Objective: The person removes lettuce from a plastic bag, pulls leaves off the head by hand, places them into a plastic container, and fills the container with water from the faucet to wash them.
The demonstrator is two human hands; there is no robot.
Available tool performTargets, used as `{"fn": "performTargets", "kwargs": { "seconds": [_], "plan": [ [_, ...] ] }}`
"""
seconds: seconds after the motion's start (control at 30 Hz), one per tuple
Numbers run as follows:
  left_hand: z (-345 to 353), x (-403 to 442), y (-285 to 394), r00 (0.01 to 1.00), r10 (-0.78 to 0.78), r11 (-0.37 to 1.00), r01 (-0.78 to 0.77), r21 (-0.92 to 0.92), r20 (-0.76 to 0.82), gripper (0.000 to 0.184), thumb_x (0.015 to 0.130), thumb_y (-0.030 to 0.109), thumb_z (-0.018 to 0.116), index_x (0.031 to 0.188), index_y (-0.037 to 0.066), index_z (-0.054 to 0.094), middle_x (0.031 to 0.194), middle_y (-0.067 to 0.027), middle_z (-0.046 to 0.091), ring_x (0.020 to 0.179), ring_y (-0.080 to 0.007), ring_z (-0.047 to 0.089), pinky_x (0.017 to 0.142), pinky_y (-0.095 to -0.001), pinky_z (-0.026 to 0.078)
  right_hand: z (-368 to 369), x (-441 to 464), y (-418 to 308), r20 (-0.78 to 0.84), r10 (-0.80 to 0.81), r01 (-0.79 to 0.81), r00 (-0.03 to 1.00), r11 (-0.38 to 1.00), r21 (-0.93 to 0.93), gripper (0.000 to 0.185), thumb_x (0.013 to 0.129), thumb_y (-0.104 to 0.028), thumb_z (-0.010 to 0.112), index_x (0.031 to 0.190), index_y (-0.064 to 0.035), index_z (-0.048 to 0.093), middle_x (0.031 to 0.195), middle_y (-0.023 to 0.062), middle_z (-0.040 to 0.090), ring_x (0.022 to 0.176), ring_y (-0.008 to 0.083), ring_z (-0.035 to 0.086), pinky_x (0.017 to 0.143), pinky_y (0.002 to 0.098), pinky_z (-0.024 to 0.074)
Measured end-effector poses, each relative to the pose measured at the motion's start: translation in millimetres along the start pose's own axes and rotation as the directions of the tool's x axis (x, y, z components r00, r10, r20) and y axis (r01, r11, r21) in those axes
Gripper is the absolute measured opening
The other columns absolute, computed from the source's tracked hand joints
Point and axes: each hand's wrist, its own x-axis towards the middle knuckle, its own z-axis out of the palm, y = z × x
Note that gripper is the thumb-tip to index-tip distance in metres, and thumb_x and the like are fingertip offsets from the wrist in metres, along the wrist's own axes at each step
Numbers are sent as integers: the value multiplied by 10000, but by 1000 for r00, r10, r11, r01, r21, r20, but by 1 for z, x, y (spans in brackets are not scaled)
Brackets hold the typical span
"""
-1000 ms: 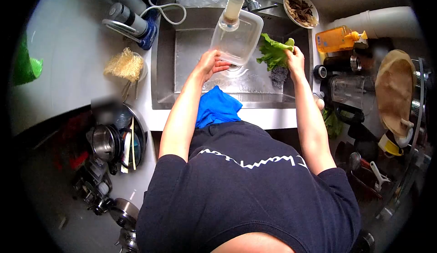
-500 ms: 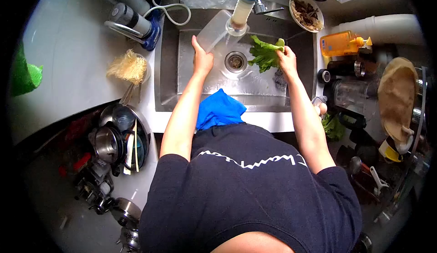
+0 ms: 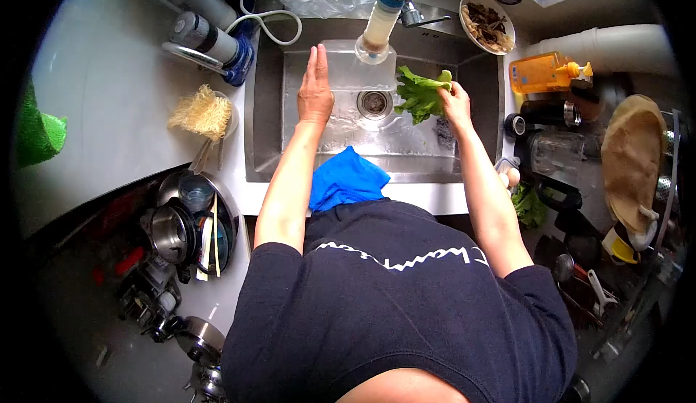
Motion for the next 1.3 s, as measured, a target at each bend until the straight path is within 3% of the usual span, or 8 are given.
{"fn": "performTargets", "kwargs": {
  "seconds": [0.17,0.2,0.43,0.7,0.9,1.0,1.07,1.3],
  "plan": [
    [18,-10,-10,659,-693,561,748,-354,294,700,713,-71,417,1336,78,136,1285,-265,277,1000,-394,510,800,-368,499,-8,11,18,-106,-51,43,993,997,-69,260,771,-208,568,961,-31,578,806,89,619,731,147,568,674,283,433],
    [17,-12,-13,334,-691,-2,886,-464,641,627,732,-58,412,1310,16,178,1214,-306,349,969,-382,535,804,-359,504,-9,12,19,-133,-78,71,988,996,-55,264,770,-214,572,960,-31,578,805,88,619,730,147,568,672,283,434],
    [16,-27,-19,405,-98,-518,759,-394,909,382,745,-15,437,1099,-96,320,1173,-296,383,978,-390,535,834,-340,501,-13,9,11,-174,-98,95,980,995,-22,248,781,-207,573,945,-21,581,773,57,615,693,115,553,646,260,432],
    [12,-33,8,491,7,-416,794,-444,871,535,784,13,468,1269,43,245,1210,-196,406,999,-348,541,819,-369,500,-16,8,6,-165,-113,112,980,994,-18,254,784,-219,573,942,-21,583,766,53,612,682,112,546,638,259,428],
    [-6,-29,8,181,-99,-324,924,-204,978,529,769,161,573,1202,-10,322,1197,-204,418,937,-327,568,797,-350,504,-13,14,17,-154,-89,92,984,996,10,257,781,-219,575,940,-18,585,777,61,612,702,113,548,652,258,428],
    [-3,-32,-1,286,-287,-4,954,-300,914,624,721,269,640,1178,-38,345,1217,-225,398,927,-329,567,778,-337,507,-8,13,15,-147,-85,90,986,996,29,259,778,-221,572,937,-17,586,783,64,614,713,117,553,659,264,429],
    [19,-36,-12,679,-548,755,653,-61,488,662,690,321,662,1155,-48,371,1211,-241,385,983,-328,540,764,-338,504,-6,15,18,-133,-100,99,986,995,-13,257,776,-218,568,941,-22,584,789,75,616,718,136,563,663,275,433],
    [-24,-21,-6,965,-192,963,150,226,177,905,500,156,790,1244,67,283,1162,-131,365,1042,-338,450,817,-384,460,-5,11,11,-100,-107,94,989,988,-125,257,774,-212,561,964,-39,571,824,104,620,746,177,584,681,293,442]
  ]
}}
